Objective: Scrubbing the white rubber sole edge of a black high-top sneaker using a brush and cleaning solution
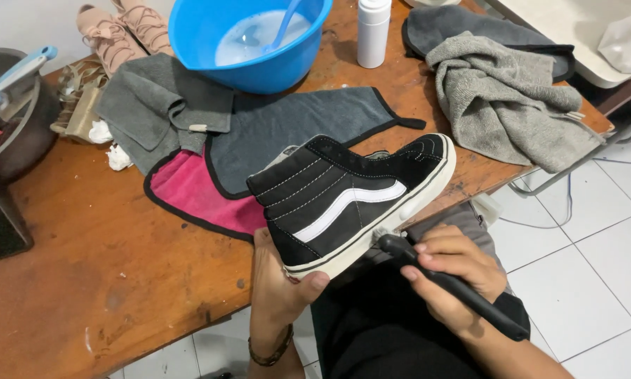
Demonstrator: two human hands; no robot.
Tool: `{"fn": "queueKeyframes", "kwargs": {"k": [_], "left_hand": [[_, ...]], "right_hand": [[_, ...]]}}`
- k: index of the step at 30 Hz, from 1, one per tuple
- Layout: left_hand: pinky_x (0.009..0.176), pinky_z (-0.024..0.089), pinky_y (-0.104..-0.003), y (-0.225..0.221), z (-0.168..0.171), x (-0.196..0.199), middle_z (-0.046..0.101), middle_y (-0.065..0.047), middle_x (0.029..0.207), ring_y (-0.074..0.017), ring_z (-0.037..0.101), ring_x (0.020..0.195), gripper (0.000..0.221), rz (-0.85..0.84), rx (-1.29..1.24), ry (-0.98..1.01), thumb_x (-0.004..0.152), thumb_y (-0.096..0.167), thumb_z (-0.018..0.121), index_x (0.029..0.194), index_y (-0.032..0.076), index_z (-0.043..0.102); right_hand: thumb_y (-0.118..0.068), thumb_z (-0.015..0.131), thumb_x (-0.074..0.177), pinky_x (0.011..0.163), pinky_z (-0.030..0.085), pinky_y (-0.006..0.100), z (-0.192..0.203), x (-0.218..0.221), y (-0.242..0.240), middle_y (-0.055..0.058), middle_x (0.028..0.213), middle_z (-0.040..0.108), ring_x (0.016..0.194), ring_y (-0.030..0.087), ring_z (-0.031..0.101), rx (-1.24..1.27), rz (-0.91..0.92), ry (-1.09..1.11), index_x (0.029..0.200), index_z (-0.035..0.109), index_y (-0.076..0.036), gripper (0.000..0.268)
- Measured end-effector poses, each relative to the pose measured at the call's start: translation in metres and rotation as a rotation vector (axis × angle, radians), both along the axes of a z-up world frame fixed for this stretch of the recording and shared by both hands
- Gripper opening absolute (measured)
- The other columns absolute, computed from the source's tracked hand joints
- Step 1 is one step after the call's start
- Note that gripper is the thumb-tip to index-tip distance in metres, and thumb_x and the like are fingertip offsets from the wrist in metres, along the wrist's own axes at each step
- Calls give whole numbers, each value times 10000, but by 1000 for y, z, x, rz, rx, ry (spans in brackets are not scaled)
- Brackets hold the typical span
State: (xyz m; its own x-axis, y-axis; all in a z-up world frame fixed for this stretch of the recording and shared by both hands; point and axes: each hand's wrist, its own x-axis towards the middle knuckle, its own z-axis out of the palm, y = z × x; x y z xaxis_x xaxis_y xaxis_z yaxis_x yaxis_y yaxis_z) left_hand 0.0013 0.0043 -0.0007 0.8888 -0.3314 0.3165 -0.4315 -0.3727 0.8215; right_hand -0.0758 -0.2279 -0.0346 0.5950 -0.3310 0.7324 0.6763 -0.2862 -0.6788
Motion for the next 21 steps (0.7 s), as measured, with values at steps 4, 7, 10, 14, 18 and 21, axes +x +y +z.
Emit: {"fn": "queueKeyframes", "kwargs": {"k": [4, 7, 10, 14, 18, 21], "left_hand": [[973, 426, -466, -2, -3, 0, 647, -112, 1206, -303, 501, 1126, 881, 32, 39, -58, 759, 835, 454, 1207, 100, 639], [974, 411, -456, -4, 0, 1, 680, -110, 1176, -316, 546, 1104, 861, 28, 46, -110, 780, 826, 430, 1166, 87, 650], [984, 411, -452, -4, 4, -1, 680, -111, 1199, -323, 565, 1125, 857, 29, 35, -135, 793, 824, 424, 1171, 88, 648], [904, 495, -491, -3, -4, -2, 636, -147, 1211, -330, 533, 1111, 928, 73, 57, -88, 758, 832, 458, 1253, 64, 624], [898, 504, -503, -2, -5, -3, 596, -158, 1238, -333, 524, 1120, 993, 89, 76, -74, 746, 858, 435, 1319, 60, 582], [920, 471, -487, -4, -3, -1, 628, -152, 1219, -341, 532, 1098, 924, 71, 65, -113, 764, 848, 429, 1247, 85, 622]], "right_hand": [[-26, 801, 782, 772, 554, 387, 8, -6, -7, 134, 942, 732, 790, 246, 738, -114, 81, -71, 1041, 683, -55, 286], [-59, 760, 830, 774, 567, 372, -8, -2, -21, 136, 919, 710, 782, 251, 724, -34, -64, -144, 1042, 651, -26, 241], [-29, 750, 859, 836, 577, 394, -10, 7, -31, 170, 912, 677, 815, 294, 689, 63, -250, -127, 1008, 627, 24, 201], [-18, 754, 817, 785, 578, 386, -4, 3, -24, 196, 861, 687, 748, 271, 691, -46, -260, -93, 941, 654, 21, 164], [13, 781, 780, 768, 563, 359, 4, 7, -17, 185, 908, 710, 776, 257, 722, -166, -163, -97, 967, 676, 0, 214], [6, 773, 827, 805, 562, 386, 2, 14, -23, 179, 874, 689, 767, 300, 680, -93, -314, -124, 910, 650, 28, 150]]}}
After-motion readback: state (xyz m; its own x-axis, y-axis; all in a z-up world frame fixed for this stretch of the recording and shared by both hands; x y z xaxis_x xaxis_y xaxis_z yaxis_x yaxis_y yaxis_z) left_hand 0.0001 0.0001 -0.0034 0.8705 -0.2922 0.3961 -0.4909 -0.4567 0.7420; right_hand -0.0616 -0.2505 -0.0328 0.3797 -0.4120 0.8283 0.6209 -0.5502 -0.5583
